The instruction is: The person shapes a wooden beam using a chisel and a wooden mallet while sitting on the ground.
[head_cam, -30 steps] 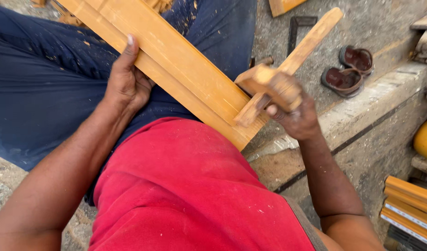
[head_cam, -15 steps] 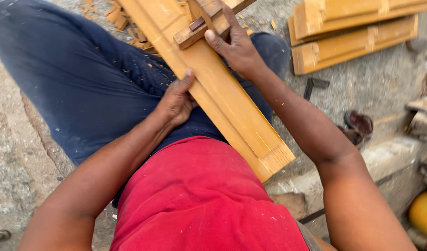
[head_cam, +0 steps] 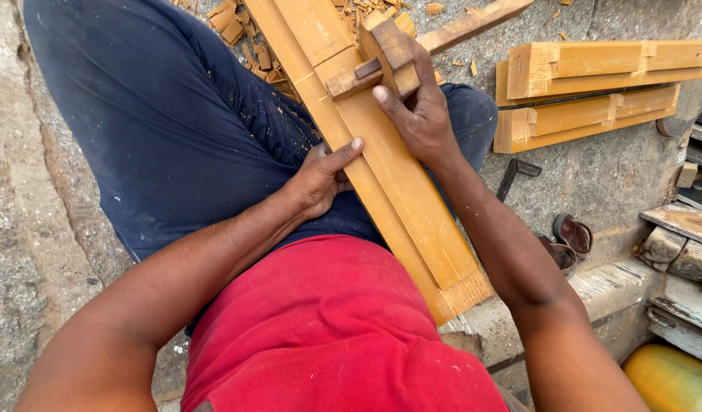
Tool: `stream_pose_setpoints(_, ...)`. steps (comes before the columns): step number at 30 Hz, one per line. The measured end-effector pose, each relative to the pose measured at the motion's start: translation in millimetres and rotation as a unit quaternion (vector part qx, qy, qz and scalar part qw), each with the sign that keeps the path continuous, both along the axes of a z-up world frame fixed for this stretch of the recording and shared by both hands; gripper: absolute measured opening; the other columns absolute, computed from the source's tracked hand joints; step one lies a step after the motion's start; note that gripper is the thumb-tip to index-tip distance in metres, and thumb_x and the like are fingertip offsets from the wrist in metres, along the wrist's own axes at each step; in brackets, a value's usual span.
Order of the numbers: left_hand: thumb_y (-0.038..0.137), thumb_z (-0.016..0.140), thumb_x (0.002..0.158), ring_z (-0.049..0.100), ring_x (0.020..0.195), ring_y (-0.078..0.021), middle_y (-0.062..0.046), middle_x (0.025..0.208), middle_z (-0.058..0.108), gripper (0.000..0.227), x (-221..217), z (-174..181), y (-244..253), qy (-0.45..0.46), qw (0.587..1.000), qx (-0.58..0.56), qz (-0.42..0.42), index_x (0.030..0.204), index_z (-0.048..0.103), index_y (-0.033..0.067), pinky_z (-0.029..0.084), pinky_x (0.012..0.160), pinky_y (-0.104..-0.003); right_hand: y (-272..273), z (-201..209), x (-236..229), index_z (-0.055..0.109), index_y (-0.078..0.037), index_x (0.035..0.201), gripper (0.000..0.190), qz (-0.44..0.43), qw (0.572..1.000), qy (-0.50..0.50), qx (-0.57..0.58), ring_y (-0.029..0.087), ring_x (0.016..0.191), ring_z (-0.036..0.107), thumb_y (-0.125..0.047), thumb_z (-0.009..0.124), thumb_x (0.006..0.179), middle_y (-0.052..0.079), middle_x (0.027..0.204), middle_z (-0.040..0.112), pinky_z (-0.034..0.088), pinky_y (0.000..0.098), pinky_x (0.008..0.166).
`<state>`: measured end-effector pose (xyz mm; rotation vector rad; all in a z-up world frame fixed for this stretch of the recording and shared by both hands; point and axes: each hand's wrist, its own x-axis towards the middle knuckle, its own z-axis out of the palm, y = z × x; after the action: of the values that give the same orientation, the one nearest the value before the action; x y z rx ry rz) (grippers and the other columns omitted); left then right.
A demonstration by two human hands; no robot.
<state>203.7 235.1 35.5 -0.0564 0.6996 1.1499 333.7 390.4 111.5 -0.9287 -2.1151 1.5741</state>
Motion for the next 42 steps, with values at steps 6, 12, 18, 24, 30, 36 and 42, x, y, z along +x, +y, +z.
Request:
stream_pose_setpoints(6, 0.047, 0.078, 0.083, 0.068, 0.113, -0.0280, -0.015, 0.125, 0.068, 0.077, -2.1, 6.4, 0.7, 0.012, 1.000, -0.003, -0.007, 0.139, 0.052, 0.0025, 0.058, 0.093, -0.046, -20.4, 8.1, 21.7, 0.026, -0.009, 0.163, 0.065, -0.029, 0.999, 0.005, -0.021, 0.020, 0.143, 0.048, -0.018, 0.067, 0.113, 0.012, 0.153, 0.049, 0.043, 0.0392, 0.123)
stream_pose_setpoints(12, 0.048, 0.078, 0.083, 0.068, 0.115, -0.0265, -0.015, 0.125, 0.069, 0.077, -2.2, 0.0, 1.7, 0.027, 0.999, 0.003, -0.024, 0.140, 0.052, 0.0034, 0.057, 0.095, -0.045, 3.4, -7.2, -9.8, 0.031, -0.008, 0.160, 0.063, -0.024, 0.991, -0.093, 0.087, 0.022, 0.135, 0.059, -0.027, 0.069, 0.113, 0.014, 0.145, 0.060, 0.051, 0.0380, 0.116)
stream_pose_setpoints(18, 0.049, 0.079, 0.079, 0.070, 0.108, -0.0290, -0.016, 0.121, 0.070, 0.078, 2.0, 5.6, 0.4, 0.023, 0.999, -0.010, -0.025, 0.137, 0.053, 0.0041, 0.058, 0.092, -0.048, 16.6, -7.5, -13.0, 0.035, -0.003, 0.159, 0.069, -0.066, 0.997, 0.006, -0.036, 0.026, 0.135, 0.060, -0.035, 0.072, 0.110, 0.019, 0.144, 0.059, 0.055, 0.0423, 0.116)
stream_pose_setpoints(24, 0.048, 0.080, 0.078, 0.069, 0.108, -0.0279, -0.016, 0.122, 0.070, 0.079, 1.0, 5.9, 1.7, 0.015, 1.000, -0.011, -0.025, 0.137, 0.054, 0.0030, 0.057, 0.093, -0.047, 26.6, -13.3, -27.5, 0.026, -0.006, 0.162, 0.071, -0.049, 0.996, -0.069, 0.005, 0.025, 0.136, 0.061, -0.028, 0.068, 0.109, 0.016, 0.145, 0.058, 0.057, 0.0400, 0.115)
stream_pose_setpoints(30, 0.049, 0.080, 0.079, 0.068, 0.113, -0.0275, -0.017, 0.125, 0.069, 0.082, 1.9, 1.5, 3.7, 0.030, 0.999, -0.009, -0.031, 0.138, 0.054, -0.0013, 0.055, 0.095, -0.045, 23.7, -19.5, -25.2, 0.025, -0.011, 0.165, 0.068, 0.007, 1.000, -0.001, 0.014, 0.027, 0.140, 0.059, -0.022, 0.068, 0.114, 0.018, 0.150, 0.057, 0.055, 0.0428, 0.118)
stream_pose_setpoints(36, 0.052, 0.079, 0.078, 0.067, 0.114, -0.0279, -0.019, 0.124, 0.068, 0.087, -0.3, 5.6, 3.9, 0.044, 0.998, -0.006, -0.047, 0.141, 0.049, -0.0010, 0.055, 0.096, -0.047, 28.8, -28.1, -40.6, 0.027, -0.011, 0.158, 0.064, -0.010, 1.000, 0.004, 0.014, 0.022, 0.127, 0.069, -0.021, 0.070, 0.111, 0.015, 0.139, 0.062, 0.065, 0.0392, 0.104)
stream_pose_setpoints(42, 0.052, 0.079, 0.080, 0.067, 0.115, -0.0280, -0.018, 0.126, 0.069, 0.084, 1.2, 2.0, 5.2, 0.032, 0.998, -0.001, -0.053, 0.140, 0.053, -0.0012, 0.054, 0.097, -0.047, 36.9, -32.5, -53.8, 0.040, -0.008, 0.152, 0.059, -0.074, 0.990, -0.115, 0.028, 0.022, 0.108, 0.078, -0.026, 0.071, 0.105, 0.015, 0.120, 0.074, 0.069, 0.0374, 0.093)
